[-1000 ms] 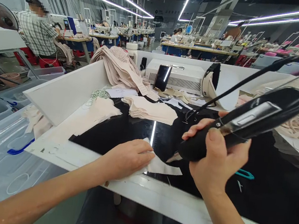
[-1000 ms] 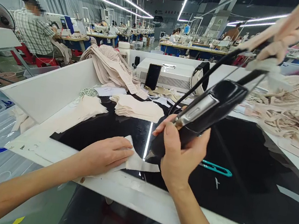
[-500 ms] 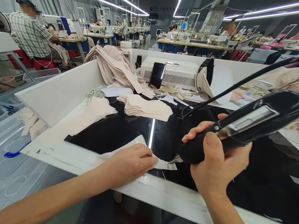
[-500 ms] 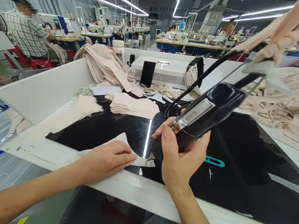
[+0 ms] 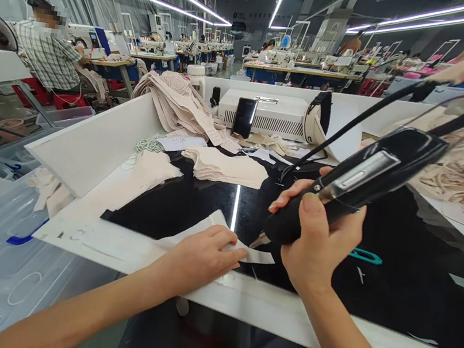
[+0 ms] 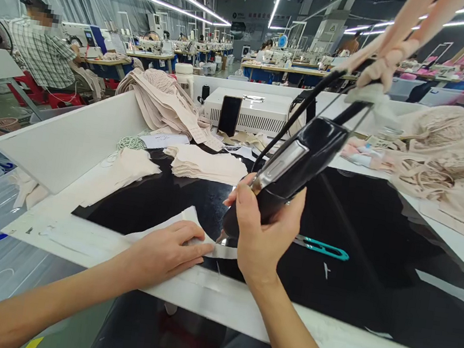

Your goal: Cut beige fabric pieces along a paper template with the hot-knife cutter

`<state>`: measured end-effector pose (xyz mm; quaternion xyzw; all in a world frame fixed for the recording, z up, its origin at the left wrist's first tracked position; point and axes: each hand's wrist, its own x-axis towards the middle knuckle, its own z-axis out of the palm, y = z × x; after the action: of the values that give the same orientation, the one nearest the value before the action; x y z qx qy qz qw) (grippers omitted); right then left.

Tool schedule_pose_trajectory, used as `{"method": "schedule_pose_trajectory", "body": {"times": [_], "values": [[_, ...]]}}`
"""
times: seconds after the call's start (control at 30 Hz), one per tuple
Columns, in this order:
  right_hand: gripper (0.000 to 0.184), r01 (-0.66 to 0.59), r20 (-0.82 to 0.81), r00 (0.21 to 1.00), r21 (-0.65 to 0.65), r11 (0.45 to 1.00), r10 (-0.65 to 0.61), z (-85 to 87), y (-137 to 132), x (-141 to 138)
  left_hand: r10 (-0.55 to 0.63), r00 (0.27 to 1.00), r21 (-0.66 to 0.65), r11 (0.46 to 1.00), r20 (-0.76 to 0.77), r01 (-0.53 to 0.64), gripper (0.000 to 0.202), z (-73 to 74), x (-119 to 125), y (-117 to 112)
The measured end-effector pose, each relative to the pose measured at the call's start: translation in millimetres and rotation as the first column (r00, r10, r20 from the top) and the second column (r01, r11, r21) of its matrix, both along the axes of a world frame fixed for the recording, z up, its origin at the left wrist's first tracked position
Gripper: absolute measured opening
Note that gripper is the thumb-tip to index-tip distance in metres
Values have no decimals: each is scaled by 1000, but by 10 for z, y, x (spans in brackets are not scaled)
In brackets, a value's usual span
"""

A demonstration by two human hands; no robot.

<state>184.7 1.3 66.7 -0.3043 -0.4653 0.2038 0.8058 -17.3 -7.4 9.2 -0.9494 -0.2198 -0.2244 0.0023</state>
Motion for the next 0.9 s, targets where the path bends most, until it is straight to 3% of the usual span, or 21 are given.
{"method": "schedule_pose_trajectory", "body": {"times": [0.3, 0.9], "values": [[33, -23, 12, 1000, -8, 1000, 23, -20, 45, -43, 32, 999, -33, 999, 25, -32, 24, -33, 4, -5], [45, -50, -6, 999, -5, 999, 50, -49, 200, -165, 58, 994, -86, 995, 87, -50, 25, -87, 28, -6]]}}
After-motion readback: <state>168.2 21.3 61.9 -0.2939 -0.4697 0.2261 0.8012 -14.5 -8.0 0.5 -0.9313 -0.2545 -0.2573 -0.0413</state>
